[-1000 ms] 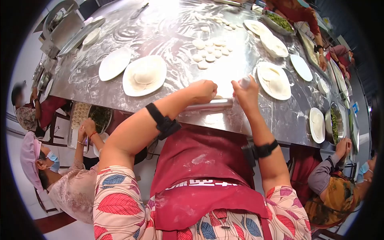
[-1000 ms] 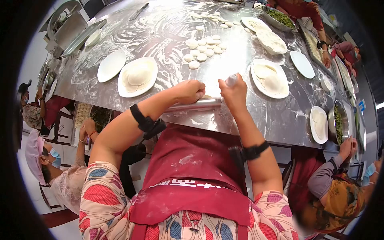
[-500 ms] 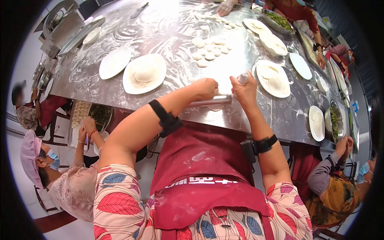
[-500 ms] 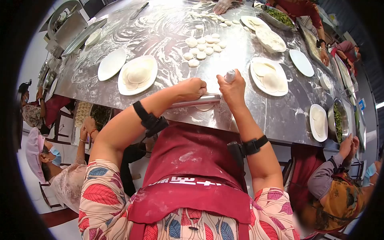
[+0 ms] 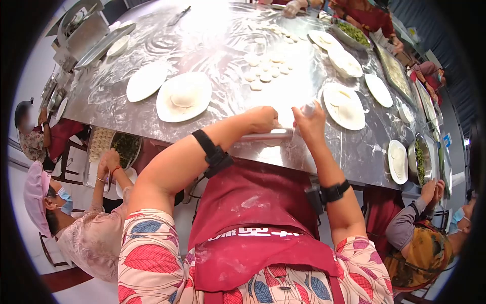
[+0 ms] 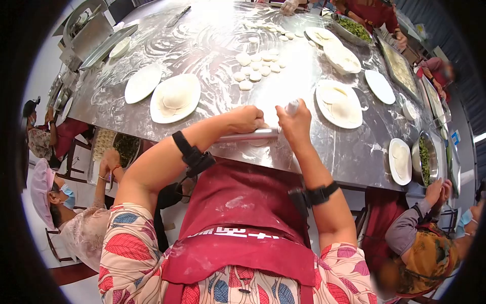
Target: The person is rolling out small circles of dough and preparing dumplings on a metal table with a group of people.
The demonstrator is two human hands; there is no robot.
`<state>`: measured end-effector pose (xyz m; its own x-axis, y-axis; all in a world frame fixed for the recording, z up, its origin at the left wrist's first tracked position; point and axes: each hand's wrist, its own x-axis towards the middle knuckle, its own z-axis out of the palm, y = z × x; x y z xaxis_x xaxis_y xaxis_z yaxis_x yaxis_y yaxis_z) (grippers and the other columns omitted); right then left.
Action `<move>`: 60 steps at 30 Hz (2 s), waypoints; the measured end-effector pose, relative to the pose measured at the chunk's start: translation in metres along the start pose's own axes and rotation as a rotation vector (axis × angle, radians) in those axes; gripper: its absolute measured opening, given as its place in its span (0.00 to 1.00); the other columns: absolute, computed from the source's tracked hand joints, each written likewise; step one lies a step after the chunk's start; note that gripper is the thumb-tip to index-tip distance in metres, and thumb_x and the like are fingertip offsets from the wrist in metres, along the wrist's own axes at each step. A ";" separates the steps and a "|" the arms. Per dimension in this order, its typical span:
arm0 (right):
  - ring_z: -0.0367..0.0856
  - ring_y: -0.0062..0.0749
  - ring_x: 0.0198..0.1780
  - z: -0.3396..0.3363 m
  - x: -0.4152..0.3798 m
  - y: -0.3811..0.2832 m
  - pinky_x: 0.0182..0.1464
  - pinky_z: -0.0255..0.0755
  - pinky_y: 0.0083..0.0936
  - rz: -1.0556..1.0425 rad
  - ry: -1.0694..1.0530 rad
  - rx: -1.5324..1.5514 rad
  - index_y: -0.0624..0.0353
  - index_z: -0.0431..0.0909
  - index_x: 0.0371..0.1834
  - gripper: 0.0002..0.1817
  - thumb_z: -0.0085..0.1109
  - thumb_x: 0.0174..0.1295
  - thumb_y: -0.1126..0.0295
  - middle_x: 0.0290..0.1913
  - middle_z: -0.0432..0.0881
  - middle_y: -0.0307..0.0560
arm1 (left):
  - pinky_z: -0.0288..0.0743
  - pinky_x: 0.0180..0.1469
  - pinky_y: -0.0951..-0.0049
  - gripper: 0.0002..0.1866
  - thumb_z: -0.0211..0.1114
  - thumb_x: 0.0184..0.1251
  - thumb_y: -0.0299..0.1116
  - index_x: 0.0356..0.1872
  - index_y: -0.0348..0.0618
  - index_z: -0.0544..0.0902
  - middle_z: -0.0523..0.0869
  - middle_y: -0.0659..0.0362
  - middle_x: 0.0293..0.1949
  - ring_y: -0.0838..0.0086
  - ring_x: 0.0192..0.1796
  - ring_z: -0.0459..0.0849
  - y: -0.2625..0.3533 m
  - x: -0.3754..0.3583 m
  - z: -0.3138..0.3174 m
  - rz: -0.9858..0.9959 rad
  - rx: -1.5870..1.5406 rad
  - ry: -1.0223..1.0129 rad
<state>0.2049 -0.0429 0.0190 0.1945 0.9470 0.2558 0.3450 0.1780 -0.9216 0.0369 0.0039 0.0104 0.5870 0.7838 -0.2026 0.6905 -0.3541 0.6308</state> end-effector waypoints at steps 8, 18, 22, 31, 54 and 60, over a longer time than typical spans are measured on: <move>0.77 0.22 0.19 -0.013 -0.044 -0.005 0.22 0.71 0.21 0.113 0.030 0.064 0.63 0.70 0.29 0.11 0.65 0.52 0.74 0.20 0.77 0.42 | 0.72 0.40 0.63 0.11 0.59 0.55 0.31 0.35 0.34 0.81 0.83 0.43 0.31 0.54 0.37 0.81 -0.003 -0.020 -0.007 0.062 -0.007 -0.103; 0.77 0.22 0.20 -0.017 -0.056 -0.002 0.22 0.71 0.20 0.051 -0.011 0.081 0.65 0.70 0.30 0.11 0.64 0.52 0.74 0.21 0.78 0.43 | 0.73 0.44 0.61 0.12 0.60 0.56 0.32 0.38 0.35 0.81 0.84 0.43 0.34 0.53 0.41 0.82 -0.008 -0.007 0.003 0.118 0.102 0.021; 0.77 0.22 0.20 -0.015 -0.045 -0.004 0.21 0.71 0.19 0.048 0.015 0.034 0.64 0.69 0.29 0.11 0.64 0.52 0.74 0.21 0.78 0.43 | 0.73 0.44 0.62 0.12 0.59 0.56 0.31 0.38 0.34 0.80 0.83 0.42 0.35 0.52 0.42 0.82 -0.002 -0.020 -0.008 0.012 -0.026 -0.097; 0.77 0.23 0.20 -0.014 -0.043 -0.005 0.21 0.71 0.20 0.063 0.005 0.069 0.64 0.70 0.30 0.10 0.64 0.52 0.75 0.20 0.76 0.42 | 0.73 0.44 0.64 0.10 0.57 0.57 0.29 0.37 0.36 0.81 0.84 0.43 0.35 0.56 0.42 0.82 -0.004 -0.010 -0.002 0.037 -0.028 -0.005; 0.72 0.16 0.24 -0.032 -0.078 0.006 0.25 0.69 0.21 -0.024 -0.083 0.141 0.59 0.71 0.26 0.11 0.67 0.53 0.73 0.20 0.76 0.38 | 0.68 0.29 0.80 0.06 0.62 0.59 0.29 0.34 0.38 0.77 0.76 0.66 0.26 0.83 0.28 0.73 0.030 0.052 0.004 0.022 -0.418 -0.097; 0.79 0.42 0.23 -0.037 -0.074 0.004 0.28 0.71 0.32 -0.043 -0.139 0.170 0.61 0.69 0.31 0.13 0.66 0.54 0.70 0.21 0.77 0.52 | 0.74 0.44 0.73 0.14 0.61 0.66 0.35 0.48 0.39 0.72 0.78 0.59 0.42 0.78 0.42 0.77 0.098 0.153 -0.010 0.084 -1.015 -0.070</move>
<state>0.2255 -0.1222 0.0071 0.0505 0.9631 0.2643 0.1878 0.2508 -0.9497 0.1899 0.0940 0.0487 0.6633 0.7330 -0.1510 -0.0190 0.2181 0.9757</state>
